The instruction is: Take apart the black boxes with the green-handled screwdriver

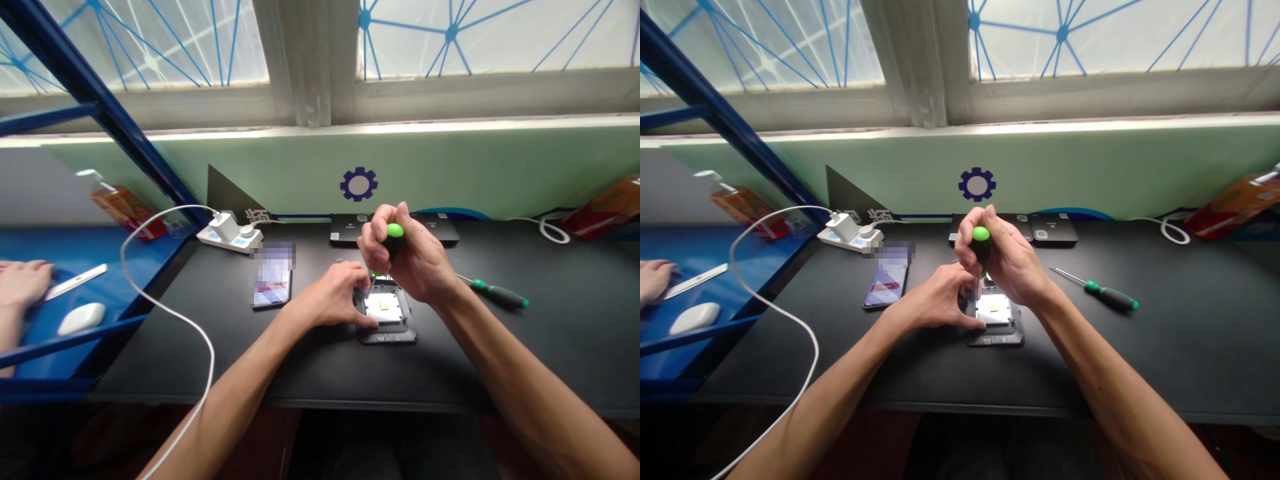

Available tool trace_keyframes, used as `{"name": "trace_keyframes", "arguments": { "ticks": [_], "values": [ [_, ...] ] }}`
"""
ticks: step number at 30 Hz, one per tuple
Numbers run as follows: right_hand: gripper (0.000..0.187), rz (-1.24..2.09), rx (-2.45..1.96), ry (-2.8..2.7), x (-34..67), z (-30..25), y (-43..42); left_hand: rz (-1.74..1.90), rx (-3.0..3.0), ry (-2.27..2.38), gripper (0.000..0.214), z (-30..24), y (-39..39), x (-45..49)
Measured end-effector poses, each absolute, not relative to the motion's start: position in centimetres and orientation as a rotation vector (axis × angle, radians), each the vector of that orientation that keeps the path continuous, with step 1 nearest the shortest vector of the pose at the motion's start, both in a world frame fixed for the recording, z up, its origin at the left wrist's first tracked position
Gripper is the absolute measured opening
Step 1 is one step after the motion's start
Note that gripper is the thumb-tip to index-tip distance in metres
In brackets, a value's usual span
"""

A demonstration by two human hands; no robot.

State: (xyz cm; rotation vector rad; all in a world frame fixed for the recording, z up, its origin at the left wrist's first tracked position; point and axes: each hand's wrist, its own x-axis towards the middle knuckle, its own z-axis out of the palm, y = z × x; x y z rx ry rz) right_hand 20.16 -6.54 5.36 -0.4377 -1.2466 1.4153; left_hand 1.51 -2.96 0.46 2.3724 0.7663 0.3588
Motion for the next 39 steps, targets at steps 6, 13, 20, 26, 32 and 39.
{"name": "trace_keyframes", "arguments": {
  "ticks": [6,13,20,26,32,39],
  "values": [
    [0.040,1.430,-0.404,-1.268,20.7,5.0,-6.6,0.354,2.353,0.783,0.049,0.3,-2.9,1.4],
    [0.052,1.448,-0.407,-1.262,20.8,5.4,-6.3,0.387,2.351,0.764,0.053,0.3,-2.9,1.5],
    [0.045,1.426,-0.433,-1.249,20.7,5.1,-6.7,0.360,2.323,0.786,0.051,0.6,-3.0,1.5],
    [0.049,1.420,-0.442,-1.255,21.0,5.5,-6.3,0.378,2.343,0.765,0.052,0.3,-2.9,1.4],
    [0.048,1.454,-0.413,-1.254,21.0,5.0,-6.6,0.352,2.348,0.781,0.050,0.6,-3.1,1.5],
    [0.044,1.429,-0.443,-1.295,21.2,5.4,-6.5,0.390,2.362,0.740,0.052,0.3,-2.9,1.4]
  ]
}}
